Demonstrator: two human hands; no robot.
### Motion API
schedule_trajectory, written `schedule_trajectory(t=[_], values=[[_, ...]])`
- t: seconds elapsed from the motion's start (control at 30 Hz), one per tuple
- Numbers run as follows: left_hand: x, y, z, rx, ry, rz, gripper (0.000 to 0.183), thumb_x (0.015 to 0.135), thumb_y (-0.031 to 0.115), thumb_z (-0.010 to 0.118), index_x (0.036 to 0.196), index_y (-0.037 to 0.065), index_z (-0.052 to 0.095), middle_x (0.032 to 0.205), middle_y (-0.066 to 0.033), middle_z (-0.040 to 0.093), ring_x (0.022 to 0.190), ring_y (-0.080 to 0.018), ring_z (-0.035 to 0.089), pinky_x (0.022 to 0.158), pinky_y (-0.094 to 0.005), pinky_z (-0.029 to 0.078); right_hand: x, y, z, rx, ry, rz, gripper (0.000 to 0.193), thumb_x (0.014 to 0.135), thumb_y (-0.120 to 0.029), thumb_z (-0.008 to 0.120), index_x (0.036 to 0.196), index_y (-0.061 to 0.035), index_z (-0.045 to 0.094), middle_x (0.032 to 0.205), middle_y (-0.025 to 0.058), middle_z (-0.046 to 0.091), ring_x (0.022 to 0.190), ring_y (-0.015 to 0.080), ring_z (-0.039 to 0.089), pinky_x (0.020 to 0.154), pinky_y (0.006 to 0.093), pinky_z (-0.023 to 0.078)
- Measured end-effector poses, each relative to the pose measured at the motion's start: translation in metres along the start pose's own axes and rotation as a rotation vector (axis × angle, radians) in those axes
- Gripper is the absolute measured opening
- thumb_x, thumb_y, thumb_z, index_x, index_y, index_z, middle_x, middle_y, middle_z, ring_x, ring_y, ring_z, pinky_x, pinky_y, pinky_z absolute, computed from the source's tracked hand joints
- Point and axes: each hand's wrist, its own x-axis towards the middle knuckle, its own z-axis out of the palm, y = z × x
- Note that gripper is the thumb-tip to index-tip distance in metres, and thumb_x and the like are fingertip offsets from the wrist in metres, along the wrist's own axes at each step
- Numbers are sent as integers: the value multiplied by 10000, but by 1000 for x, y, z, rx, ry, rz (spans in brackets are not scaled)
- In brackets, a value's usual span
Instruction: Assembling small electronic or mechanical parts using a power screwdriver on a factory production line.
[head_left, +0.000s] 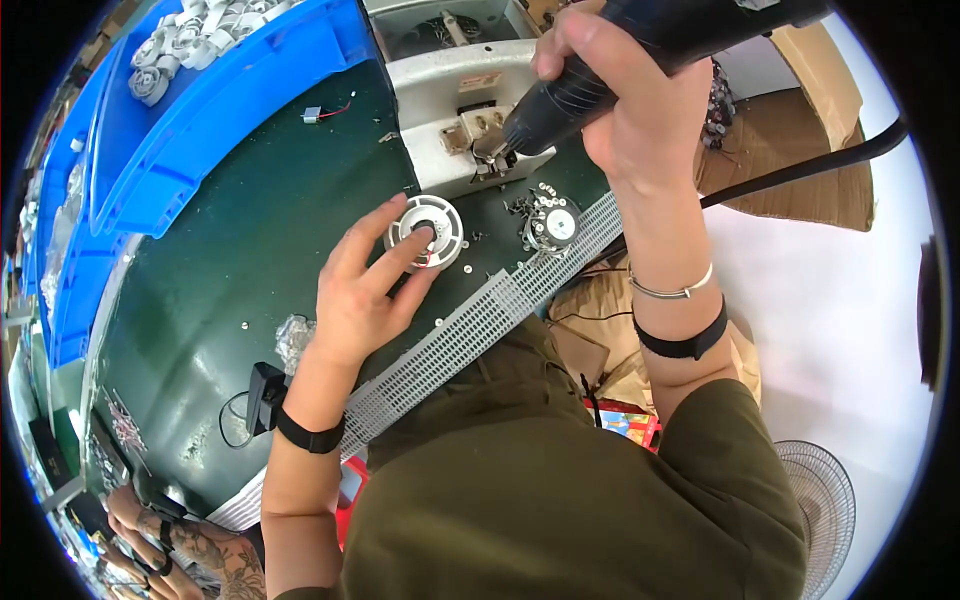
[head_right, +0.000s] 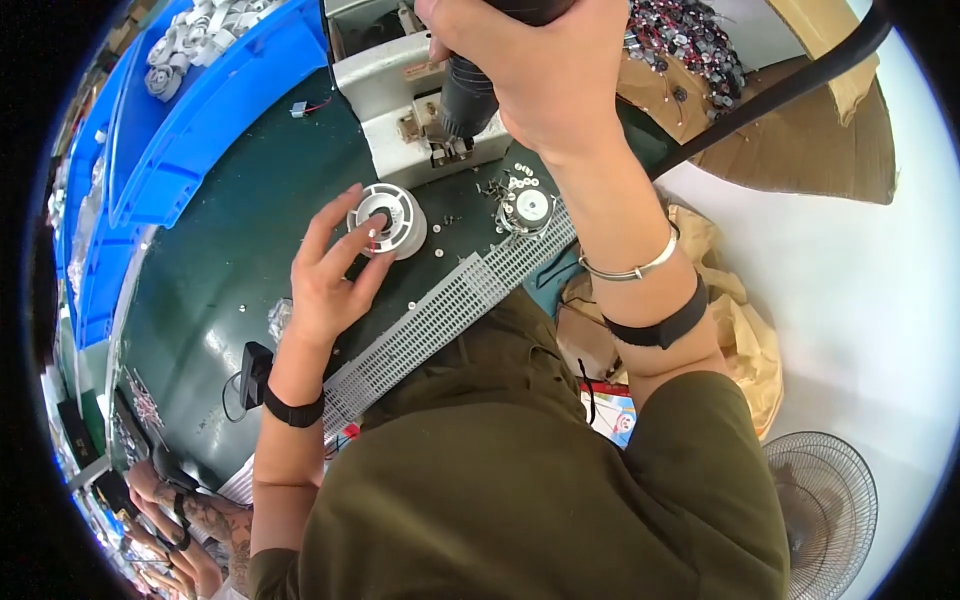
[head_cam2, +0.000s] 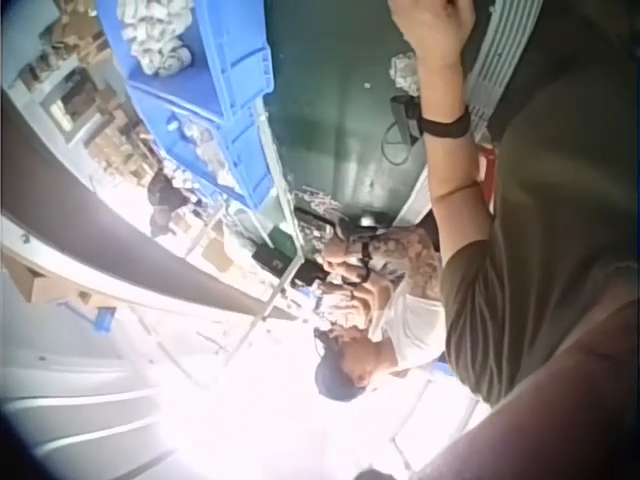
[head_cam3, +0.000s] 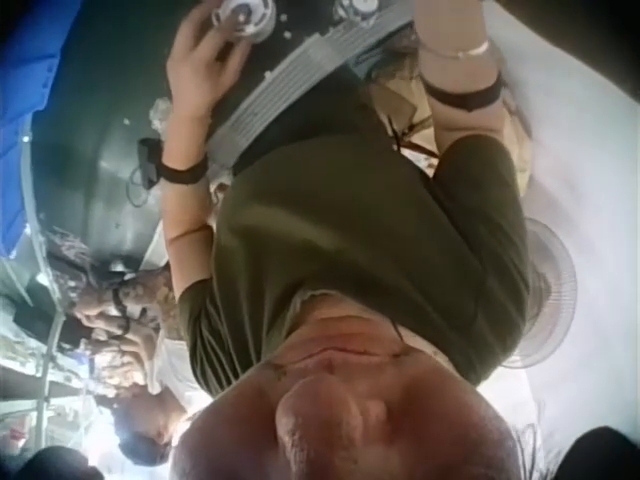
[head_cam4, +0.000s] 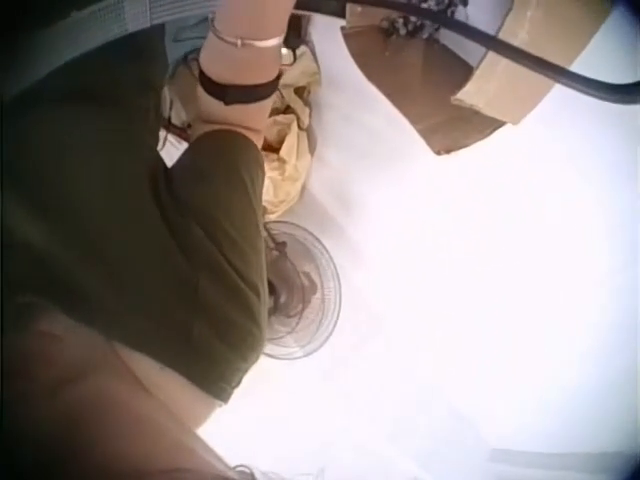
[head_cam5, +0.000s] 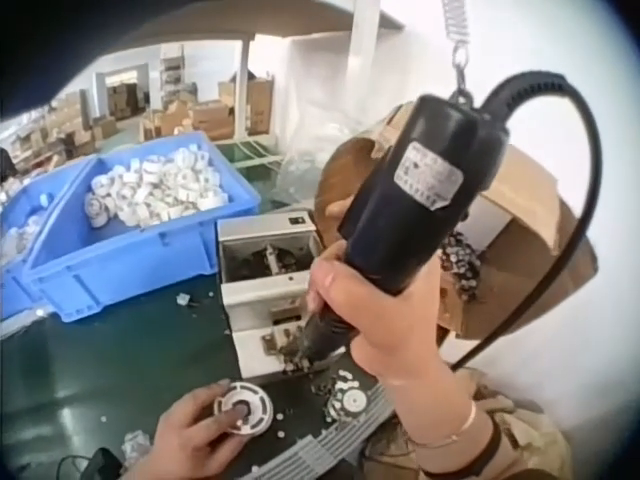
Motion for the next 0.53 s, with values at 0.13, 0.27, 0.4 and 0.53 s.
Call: schedule_trajectory(t=[0.13,0.27,0.4,0.53], values=[[-2,3,2,-22,-10,-19,373,627,83,781,987,89,684,1181,-148,583,960,-304,627,770,-365,537,-5,9,-5,44,2,-18,425,727,44,634,1118,45,466,711,102,584,590,175,578,558,292,481],[-3,3,3,-36,-7,-26,374,629,79,777,990,88,682,1186,-149,580,956,-302,628,767,-363,539,-5,13,-6,63,-7,-2,428,727,48,632,1120,47,463,717,105,583,593,177,578,556,285,479],[-3,2,3,-8,-2,10,371,630,78,775,988,90,681,1189,-150,578,951,-302,629,764,-360,541,-6,16,-6,62,-10,-30,427,729,59,625,1123,54,461,741,117,579,593,182,575,552,290,481],[-4,0,3,-34,-4,-10,376,633,93,777,996,89,681,1193,-150,576,964,-306,625,772,-361,542,-11,20,-4,12,21,-73,446,739,41,630,1149,51,452,912,168,579,621,195,588,563,313,497]])
